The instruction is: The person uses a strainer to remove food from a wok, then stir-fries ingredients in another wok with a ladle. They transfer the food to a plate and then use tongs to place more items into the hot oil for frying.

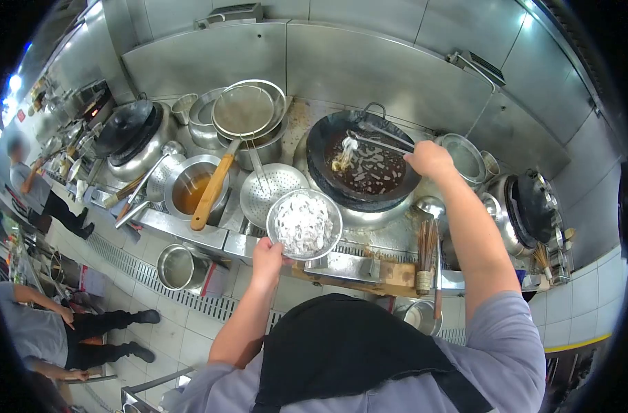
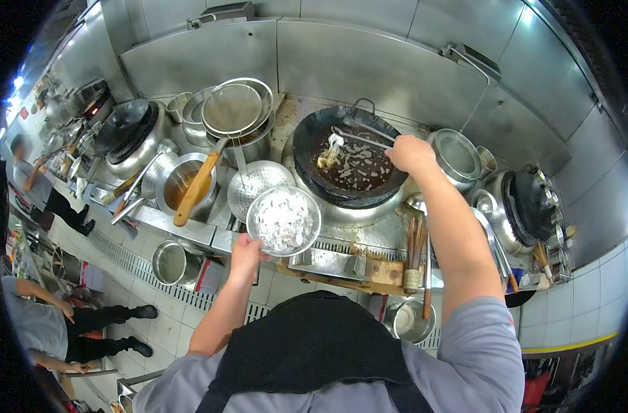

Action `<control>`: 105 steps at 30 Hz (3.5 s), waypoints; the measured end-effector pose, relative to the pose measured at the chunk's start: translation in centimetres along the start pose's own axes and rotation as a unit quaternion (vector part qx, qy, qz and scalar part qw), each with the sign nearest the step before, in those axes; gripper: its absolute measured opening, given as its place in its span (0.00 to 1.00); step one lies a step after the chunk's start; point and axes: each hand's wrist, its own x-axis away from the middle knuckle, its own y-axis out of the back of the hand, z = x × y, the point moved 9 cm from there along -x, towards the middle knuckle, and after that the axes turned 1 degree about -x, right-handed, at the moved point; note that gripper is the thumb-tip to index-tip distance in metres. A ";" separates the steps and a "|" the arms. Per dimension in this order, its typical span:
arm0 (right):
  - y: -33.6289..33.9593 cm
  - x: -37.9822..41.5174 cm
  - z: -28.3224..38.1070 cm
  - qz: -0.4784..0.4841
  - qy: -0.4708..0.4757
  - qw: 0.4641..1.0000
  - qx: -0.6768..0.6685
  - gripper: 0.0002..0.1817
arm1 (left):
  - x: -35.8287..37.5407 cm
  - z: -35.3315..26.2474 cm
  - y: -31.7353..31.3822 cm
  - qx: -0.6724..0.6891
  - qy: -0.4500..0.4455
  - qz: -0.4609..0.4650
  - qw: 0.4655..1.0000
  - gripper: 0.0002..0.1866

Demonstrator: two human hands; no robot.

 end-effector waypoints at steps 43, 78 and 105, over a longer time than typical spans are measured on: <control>1.6 2.2 -3.3 -0.057 0.029 0.998 0.015 0.19 | -4.4 -5.2 -1.7 -0.026 -0.082 -0.036 0.996 0.06; 12.2 9.4 -4.8 -0.142 -0.001 0.990 0.002 0.18 | -7.3 -5.8 -1.8 -0.033 -0.093 -0.004 0.995 0.06; 15.4 12.9 0.2 -0.211 0.180 0.957 0.080 0.15 | -9.2 -5.4 -5.8 -0.085 -0.118 -0.026 0.989 0.03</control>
